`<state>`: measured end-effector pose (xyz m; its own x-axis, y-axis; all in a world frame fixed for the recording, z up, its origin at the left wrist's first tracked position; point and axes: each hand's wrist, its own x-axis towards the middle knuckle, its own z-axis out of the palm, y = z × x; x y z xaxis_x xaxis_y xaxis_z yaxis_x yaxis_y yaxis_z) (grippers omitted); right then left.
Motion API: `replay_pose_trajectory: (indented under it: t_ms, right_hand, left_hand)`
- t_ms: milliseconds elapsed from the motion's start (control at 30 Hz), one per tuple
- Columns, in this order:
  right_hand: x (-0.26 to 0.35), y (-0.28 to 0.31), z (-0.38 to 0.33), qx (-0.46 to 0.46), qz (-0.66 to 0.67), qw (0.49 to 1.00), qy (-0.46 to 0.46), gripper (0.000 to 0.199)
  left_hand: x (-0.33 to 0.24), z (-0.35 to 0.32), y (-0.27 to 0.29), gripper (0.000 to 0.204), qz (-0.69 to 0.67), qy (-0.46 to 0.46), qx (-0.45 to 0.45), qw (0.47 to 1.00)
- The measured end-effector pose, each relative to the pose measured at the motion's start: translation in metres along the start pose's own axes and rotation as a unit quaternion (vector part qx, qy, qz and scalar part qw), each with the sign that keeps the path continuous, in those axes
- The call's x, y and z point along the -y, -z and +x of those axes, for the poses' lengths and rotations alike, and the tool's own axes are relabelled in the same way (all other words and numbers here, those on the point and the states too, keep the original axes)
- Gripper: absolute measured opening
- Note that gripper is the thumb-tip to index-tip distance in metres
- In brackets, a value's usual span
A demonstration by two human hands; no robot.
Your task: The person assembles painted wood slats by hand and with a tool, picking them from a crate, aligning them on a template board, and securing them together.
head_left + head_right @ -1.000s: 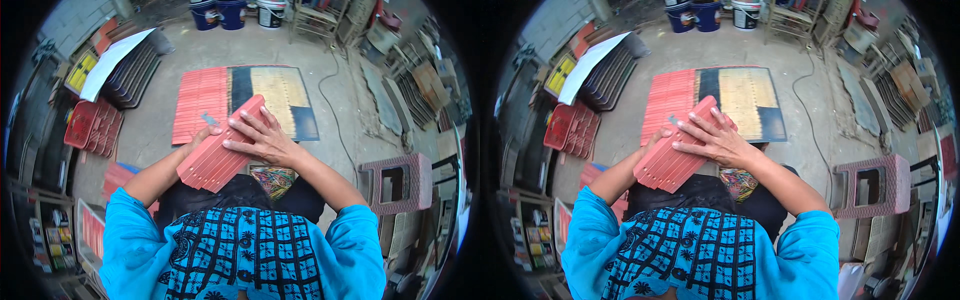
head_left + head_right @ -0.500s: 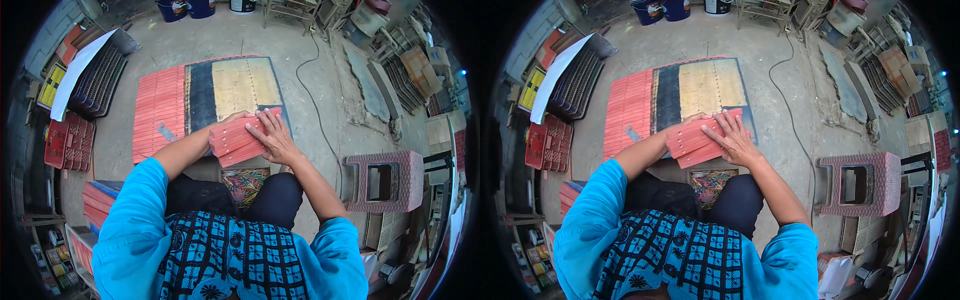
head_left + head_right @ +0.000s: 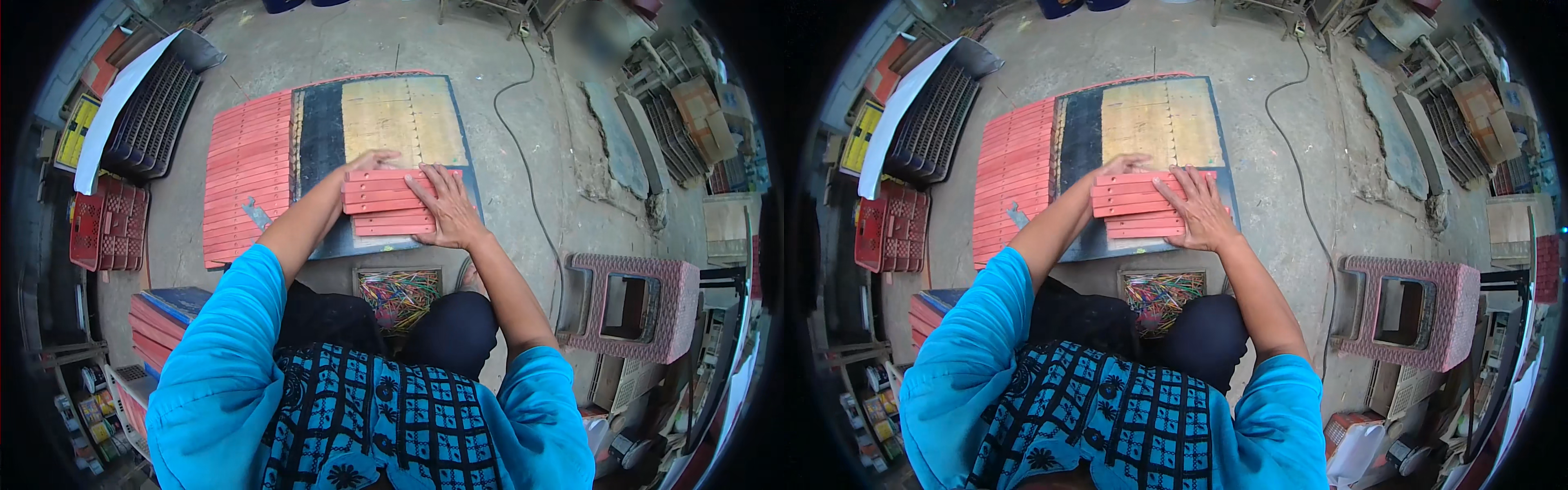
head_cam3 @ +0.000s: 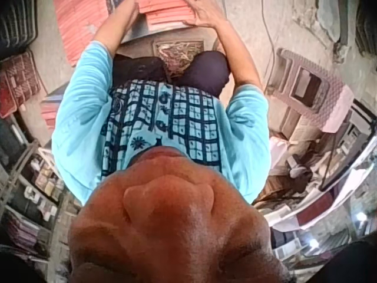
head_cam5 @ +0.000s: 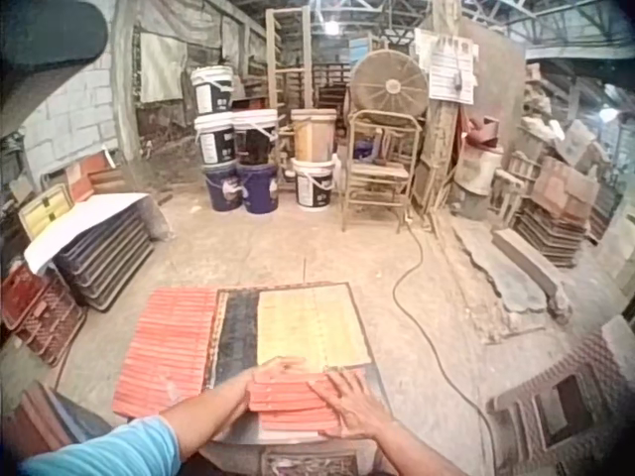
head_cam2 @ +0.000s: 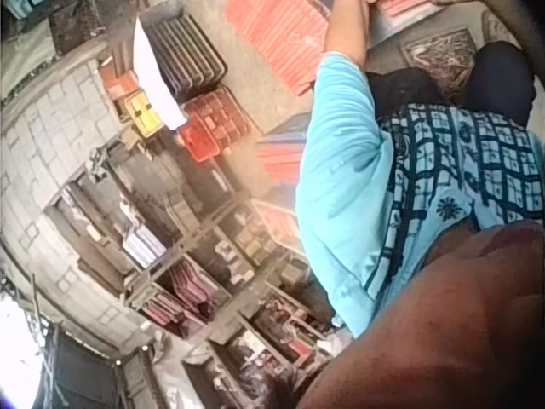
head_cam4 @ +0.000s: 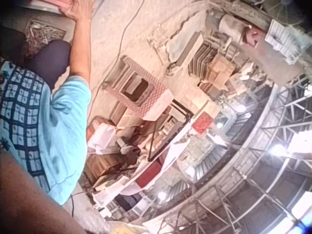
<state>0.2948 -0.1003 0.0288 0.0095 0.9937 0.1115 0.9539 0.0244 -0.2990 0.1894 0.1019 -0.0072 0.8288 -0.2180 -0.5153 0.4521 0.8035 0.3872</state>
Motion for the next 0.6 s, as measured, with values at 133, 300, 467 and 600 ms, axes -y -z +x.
replay_pose_trajectory:
  t_ms: [133,300,467,600]
  right_hand:
    - [-0.003,-0.006,0.013,0.008,-0.029,1.0,-0.004,0.092]
    - [-0.01,-0.015,0.019,0.033,-0.049,0.998,0.003,0.091]
    - [-0.013,-0.009,-0.002,-0.034,0.01,0.998,-0.053,0.099]
    - [-0.018,-0.011,-0.032,-0.115,0.169,0.97,-0.13,0.109]
  left_hand:
    - [-0.03,-0.028,0.038,0.053,0.0,-0.162,-0.149,0.976]
    - [0.001,-0.037,0.041,0.054,0.228,-0.403,-0.327,0.824]
    - [0.063,-0.038,0.034,0.052,0.391,-0.513,-0.356,0.677]
    - [0.078,-0.049,0.019,0.059,0.456,-0.496,-0.369,0.641]
